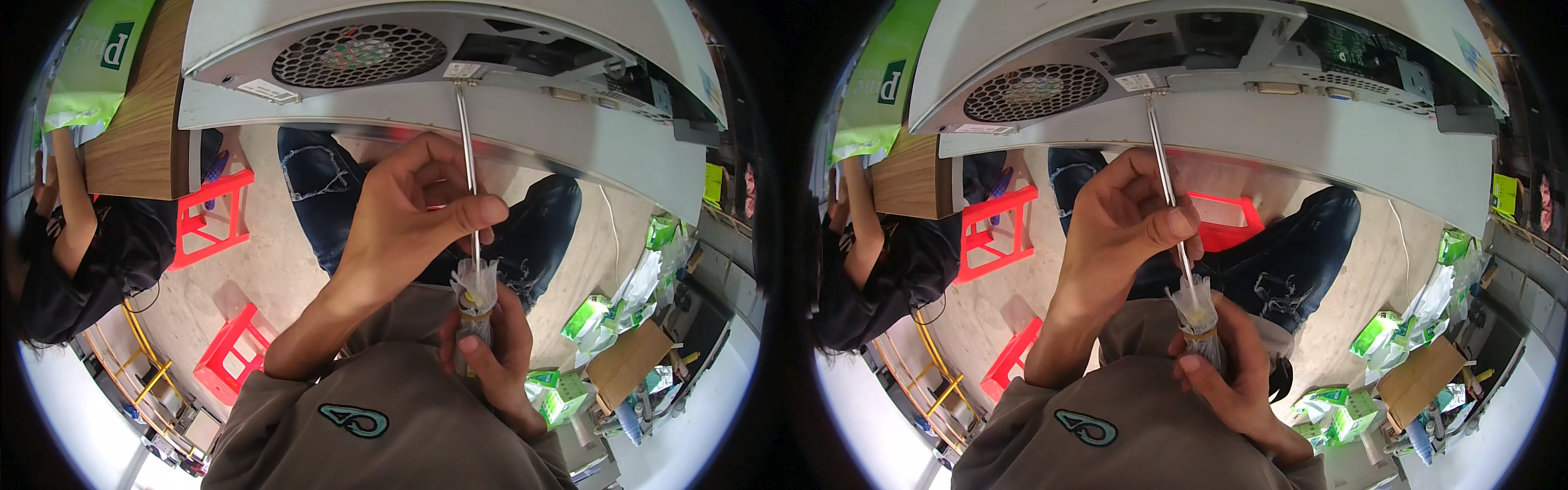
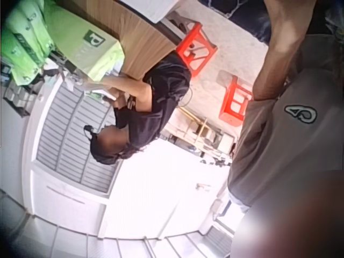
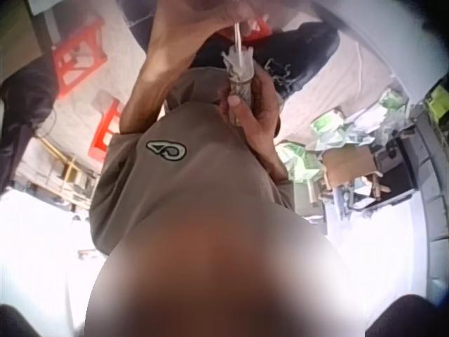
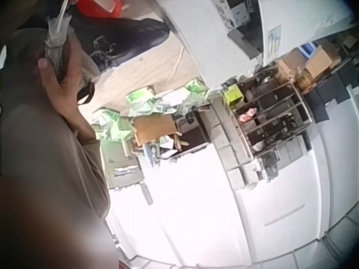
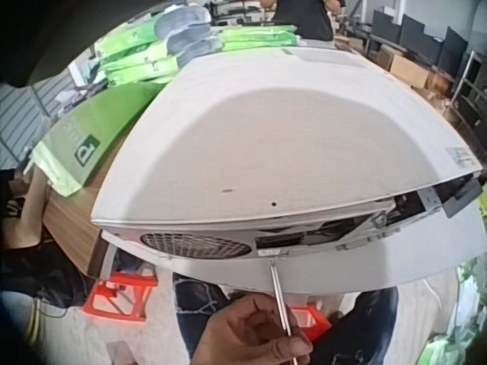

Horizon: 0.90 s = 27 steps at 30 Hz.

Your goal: The person places the side panel and front faceplate onto a desktop computer chassis and uses a screwdriver to secure screws into the back and bottom of the case.

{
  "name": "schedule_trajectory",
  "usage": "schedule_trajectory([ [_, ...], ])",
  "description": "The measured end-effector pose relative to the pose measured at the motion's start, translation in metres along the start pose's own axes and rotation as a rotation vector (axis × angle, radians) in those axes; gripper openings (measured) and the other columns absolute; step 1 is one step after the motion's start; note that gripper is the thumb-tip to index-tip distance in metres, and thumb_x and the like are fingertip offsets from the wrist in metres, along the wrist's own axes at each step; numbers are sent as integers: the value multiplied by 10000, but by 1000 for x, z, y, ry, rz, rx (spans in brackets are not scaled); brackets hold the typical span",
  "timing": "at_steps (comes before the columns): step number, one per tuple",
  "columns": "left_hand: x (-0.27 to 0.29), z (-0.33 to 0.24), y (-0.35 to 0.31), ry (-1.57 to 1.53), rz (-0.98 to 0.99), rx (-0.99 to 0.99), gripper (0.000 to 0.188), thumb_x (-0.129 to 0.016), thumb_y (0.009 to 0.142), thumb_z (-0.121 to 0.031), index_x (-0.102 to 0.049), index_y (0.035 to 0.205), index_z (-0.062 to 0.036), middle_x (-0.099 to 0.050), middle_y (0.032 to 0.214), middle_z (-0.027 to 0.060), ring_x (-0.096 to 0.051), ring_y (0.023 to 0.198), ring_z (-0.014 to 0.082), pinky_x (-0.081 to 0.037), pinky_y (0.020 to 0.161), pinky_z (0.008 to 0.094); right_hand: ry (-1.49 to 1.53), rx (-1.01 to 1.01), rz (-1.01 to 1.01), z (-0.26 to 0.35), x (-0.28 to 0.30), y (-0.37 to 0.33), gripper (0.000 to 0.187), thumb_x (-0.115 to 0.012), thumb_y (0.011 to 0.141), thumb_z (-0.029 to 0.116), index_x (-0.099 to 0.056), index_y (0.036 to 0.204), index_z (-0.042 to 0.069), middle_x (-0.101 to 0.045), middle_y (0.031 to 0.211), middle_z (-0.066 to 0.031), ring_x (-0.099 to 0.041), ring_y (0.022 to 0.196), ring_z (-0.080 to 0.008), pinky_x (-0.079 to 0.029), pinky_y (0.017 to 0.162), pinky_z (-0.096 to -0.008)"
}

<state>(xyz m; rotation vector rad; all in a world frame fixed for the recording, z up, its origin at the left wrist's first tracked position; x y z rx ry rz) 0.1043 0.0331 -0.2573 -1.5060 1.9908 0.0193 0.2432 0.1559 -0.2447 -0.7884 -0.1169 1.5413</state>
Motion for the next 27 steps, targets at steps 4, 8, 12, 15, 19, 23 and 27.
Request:
schedule_trajectory([
  [4, -1, 4, -9, -36, 56, -4, 324, -735, 868, -68, -509, 1087, 7, -642, 923, 85, -675, 795, 166, -553, 657, 267, 64, 19, 5, -8, 11, -4, 599, -604, 936, 85, -306, 1450, 14, -595, 990, -141, -581, 744, -120, -488, 640, -254],
  [8, -3, 11, -14, -24, 73, 9, 288, -701, 899, -114, -515, 1083, 6, -650, 895, 124, -693, 777, 229, -574, 652, 319, -1, 67, 4, -15, 22, -8, 587, -609, 933, 78, -321, 1440, 12, -602, 978, -142, -574, 718, -117, -474, 631, -244],
  [12, -9, 9, -15, 15, 72, -35, 390, -586, 978, -286, -508, 1195, 29, -666, 962, 168, -703, 802, 261, -584, 682, 350, 17, 95, 34, -17, 31, -11, 572, -606, 934, 75, -331, 1430, 1, -605, 978, -150, -575, 720, -120, -472, 630, -239],
  [15, -13, -1, -10, 39, 23, -98, 493, -503, 1007, -384, -492, 1259, 40, -670, 1014, 196, -706, 809, 271, -587, 694, 358, 18, 76, 72, -21, 43, -19, 584, -624, 917, 47, -339, 1424, -8, -617, 1016, -162, -603, 775, -141, -488, 686, -254],
  [19, -19, -6, -5, 74, -36, -135, 478, -458, 1028, -387, -537, 1202, 51, -684, 1005, 181, -712, 801, 264, -588, 702, 365, -12, 114, 39, -27, 59, -30, 592, -653, 892, 23, -368, 1409, -18, -628, 1065, -167, -626, 836, -164, -496, 758, -275],
  [23, -35, -1, -2, 73, -77, -109, 377, -509, 1019, -330, -599, 1068, 33, -699, 896, 134, -702, 735, 237, -582, 672, 359, -18, 68, 2, -23, 68, -37, 571, -670, 873, 2, -416, 1383, -24, -637, 1093, -156, -632, 878, -166, -491, 799, -278],
  [27, -56, 7, 3, 42, -75, -52, 335, -534, 1011, -305, -616, 1045, 17, -694, 860, 115, -686, 681, 221, -578, 650, 354, -14, 36, -112, -14, 74, -44, 608, -705, 855, 259, -455, 1332, -26, -629, 866, -157, -580, 630, -150, -462, 555, -261],
])
Point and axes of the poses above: each hand's wrist, its own y-axis towards the middle knuckle, its own x-axis out of the back of the hand, z = x × y, the point moved 4 cm from there along y, towards the middle knuckle
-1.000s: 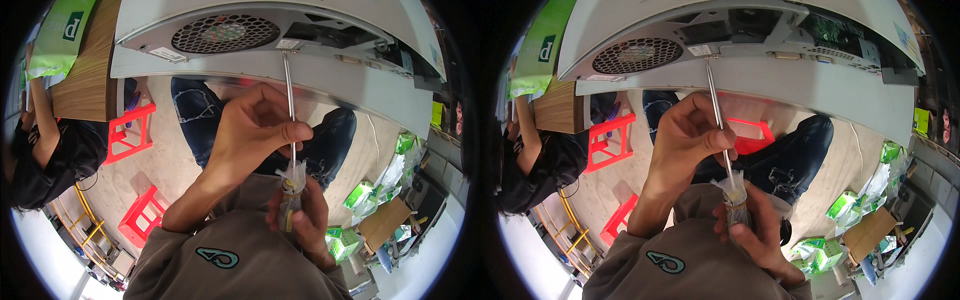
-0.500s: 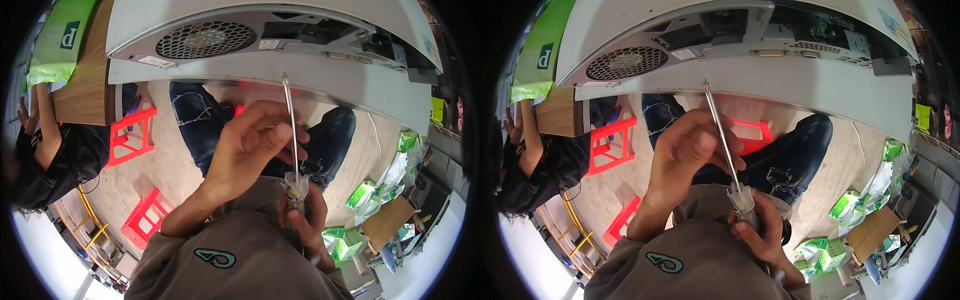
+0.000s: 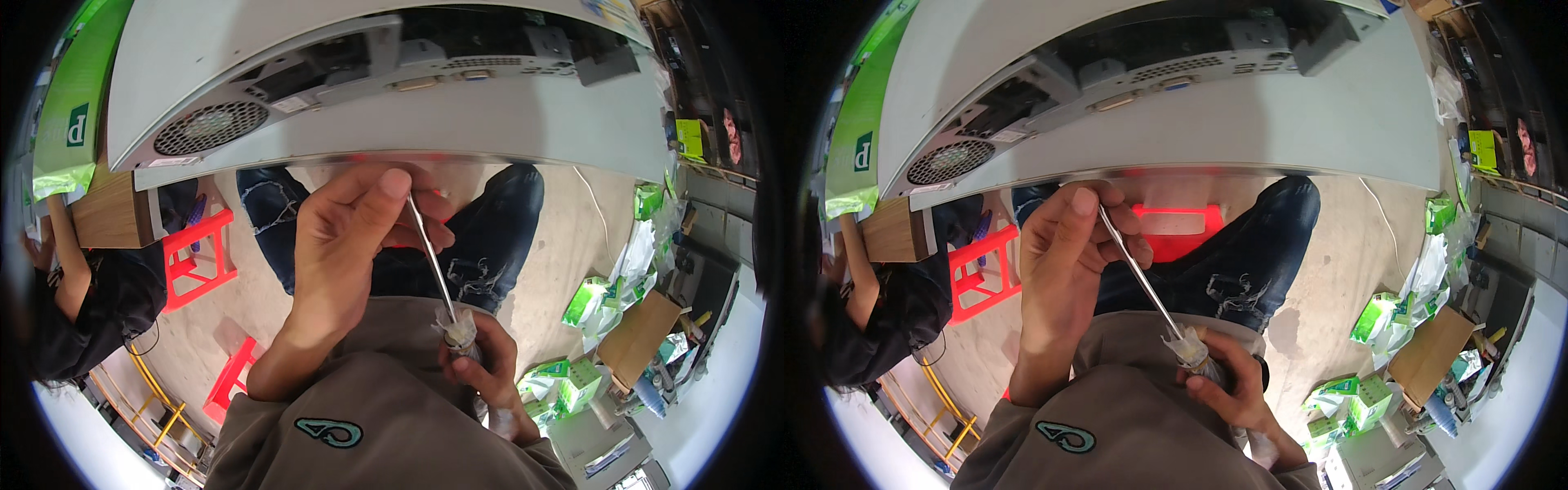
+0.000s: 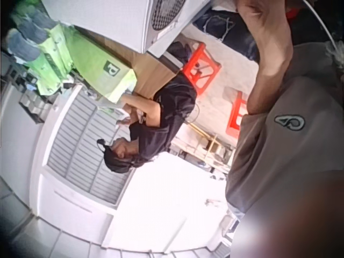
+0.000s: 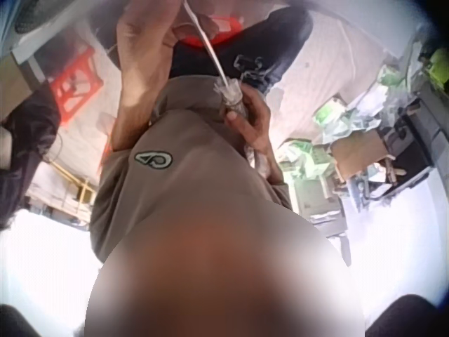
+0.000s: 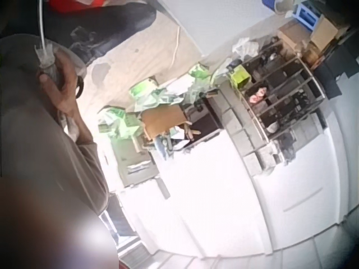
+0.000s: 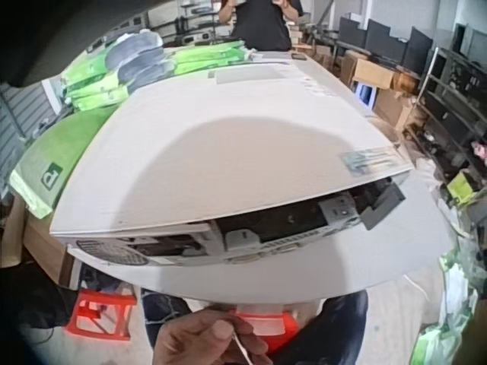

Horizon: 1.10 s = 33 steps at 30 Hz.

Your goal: The person places the side panel and front faceplate onto a desktop computer chassis and uses a screwdriver to secure screws into the back and bottom of the case.

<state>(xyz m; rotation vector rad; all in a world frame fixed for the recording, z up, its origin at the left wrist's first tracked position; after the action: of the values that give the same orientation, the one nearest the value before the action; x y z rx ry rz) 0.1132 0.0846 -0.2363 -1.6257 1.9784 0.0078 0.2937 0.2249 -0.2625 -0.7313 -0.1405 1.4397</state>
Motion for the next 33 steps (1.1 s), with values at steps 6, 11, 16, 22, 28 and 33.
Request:
schedule_trajectory([
  [6, -36, 14, 9, 6, 34, 38, 358, -554, 999, -328, -630, 1026, 21, -688, 835, 104, -683, 674, 218, -576, 627, 344, 92, -11, -61, 7, 17, -12, 616, -687, 867, 297, -453, 1331, -34, -625, 820, -152, -572, 606, -151, -441, 532, -258],
  [11, -60, 26, 13, 10, 92, 54, 363, -551, 1000, -335, -628, 1043, 17, -683, 838, 103, -681, 668, 215, -575, 620, 334, 190, 81, 55, 5, 37, -17, 559, -610, 923, 83, -377, 1423, -13, -635, 940, -147, -573, 675, -121, -460, 604, -246],
  [16, -77, 37, 13, 45, 102, 97, 374, -542, 1004, -348, -617, 1080, 10, -671, 867, 92, -676, 687, 207, -569, 630, 324, 180, 112, 58, 11, 50, -14, 546, -596, 939, 91, -373, 1426, -18, -629, 929, -139, -566, 655, -118, -450, 573, -241],
  [22, -95, 41, 14, 92, 119, 97, 373, -545, 1003, -340, -610, 1096, 16, -670, 870, 90, -676, 705, 202, -571, 653, 323, 214, 131, 73, 16, 64, -11, 538, -599, 947, 102, -378, 1421, -22, -628, 928, -128, -570, 661, -109, -458, 580, -233],
  [28, -119, 54, 9, 151, 167, 140, 345, -545, 1006, -305, -608, 1104, 20, -683, 888, 111, -683, 711, 215, -571, 665, 330, 215, 174, 48, 25, 80, -9, 527, -583, 953, 89, -374, 1427, -12, -634, 939, -139, -569, 643, -104, -457, 567, -226],
  [33, -131, 63, 8, 150, 206, 169, 353, -555, 1001, -303, -608, 1110, 28, -687, 889, 125, -684, 718, 223, -566, 676, 329, 225, 254, 23, 36, 89, -2, 519, -569, 949, 67, -373, 1422, -17, -638, 924, -142, -564, 613, -107, -453, 545, -224],
])
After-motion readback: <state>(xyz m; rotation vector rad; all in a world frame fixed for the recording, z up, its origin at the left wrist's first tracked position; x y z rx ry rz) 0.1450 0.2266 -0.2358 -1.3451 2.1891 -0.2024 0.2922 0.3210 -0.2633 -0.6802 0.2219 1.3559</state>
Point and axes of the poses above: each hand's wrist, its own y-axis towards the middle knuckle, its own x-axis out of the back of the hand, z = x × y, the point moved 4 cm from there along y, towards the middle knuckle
